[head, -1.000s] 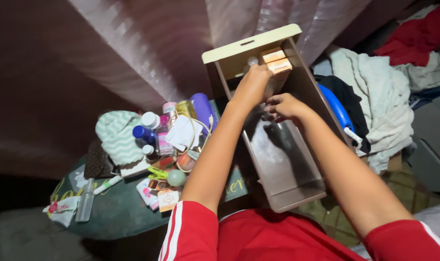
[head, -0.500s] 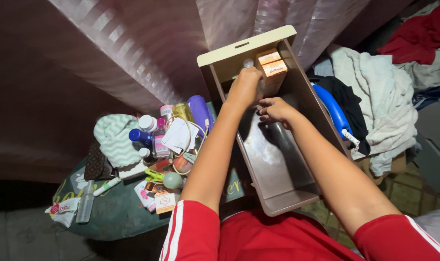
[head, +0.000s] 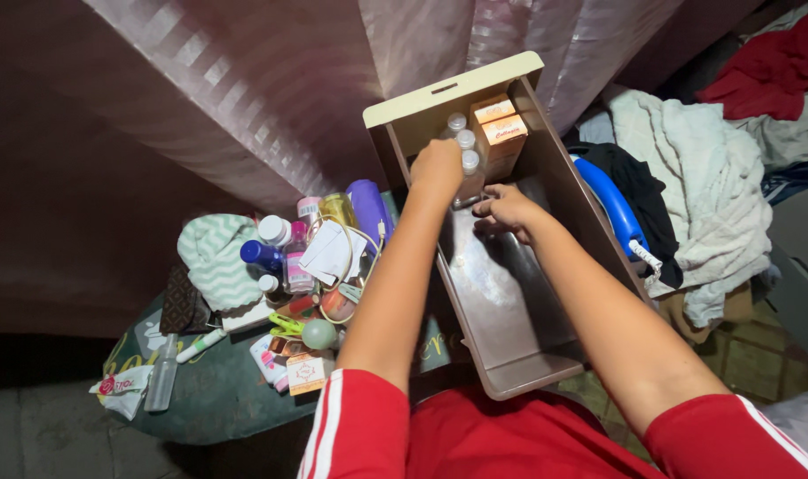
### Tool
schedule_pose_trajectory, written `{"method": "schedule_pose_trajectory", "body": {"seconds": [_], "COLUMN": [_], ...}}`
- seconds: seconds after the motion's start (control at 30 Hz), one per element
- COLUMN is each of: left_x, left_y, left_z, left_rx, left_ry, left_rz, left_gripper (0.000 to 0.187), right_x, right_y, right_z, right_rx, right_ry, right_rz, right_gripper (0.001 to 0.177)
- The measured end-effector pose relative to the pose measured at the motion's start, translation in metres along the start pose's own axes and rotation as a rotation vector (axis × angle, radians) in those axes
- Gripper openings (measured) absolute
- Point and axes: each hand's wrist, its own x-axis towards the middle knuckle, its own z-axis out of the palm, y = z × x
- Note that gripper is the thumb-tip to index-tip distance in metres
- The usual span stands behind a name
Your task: The person wipes the inside and outside of a brown plastic drawer with a black cloth. Then they place several small boxes and bottles from a nearby table into the drawer.
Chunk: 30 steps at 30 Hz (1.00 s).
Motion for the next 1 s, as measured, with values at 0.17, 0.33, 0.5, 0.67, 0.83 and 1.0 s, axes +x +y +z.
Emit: {"method": "schedule_pose_trajectory", "body": {"seconds": [0.17,0.33,0.5,0.67,0.83,1.0], "left_x": [0.045,0.066,0.075,0.075,0.068,0.046], "left_y": [-0.027,-0.039,-0.047,-0.053,-0.045,-0.017], "left_z": [0.066,0.091,0.100,0.120,0.097,0.053], "left_rx": [-0.087,-0.076,-0.049,-0.497,-0.236,-0.109], "left_ry": [-0.278,-0.441,-0.589,-0.454,-0.456,-0.327], "left_rz": [-0.212,-0.304,-0.210,-0.339,-0.306,-0.295], "left_gripper": [0.033,0.034,0.032,0.021,0.027,0.036], "right_x": [-0.002,-0.009,-0.009,-0.004,-0.008,-0.030], "right_y": [-0.001,-0.004,-0.004,-0.003,-0.005,-0.025], "right_z": [-0.001,-0.002,-0.002,-0.006,-0.004,0.000], "right_rx": [0.155,0.189,0.157,0.169,0.159,-0.302], "right_ry": [-0.026,-0.009,-0.053,-0.053,-0.035,-0.084], "right_rz": [0.001,0.014,-0.016,-0.023,-0.030,0.079], "right_gripper": [0.077,0.074,0.056,0.056,0.059,0.053]}}
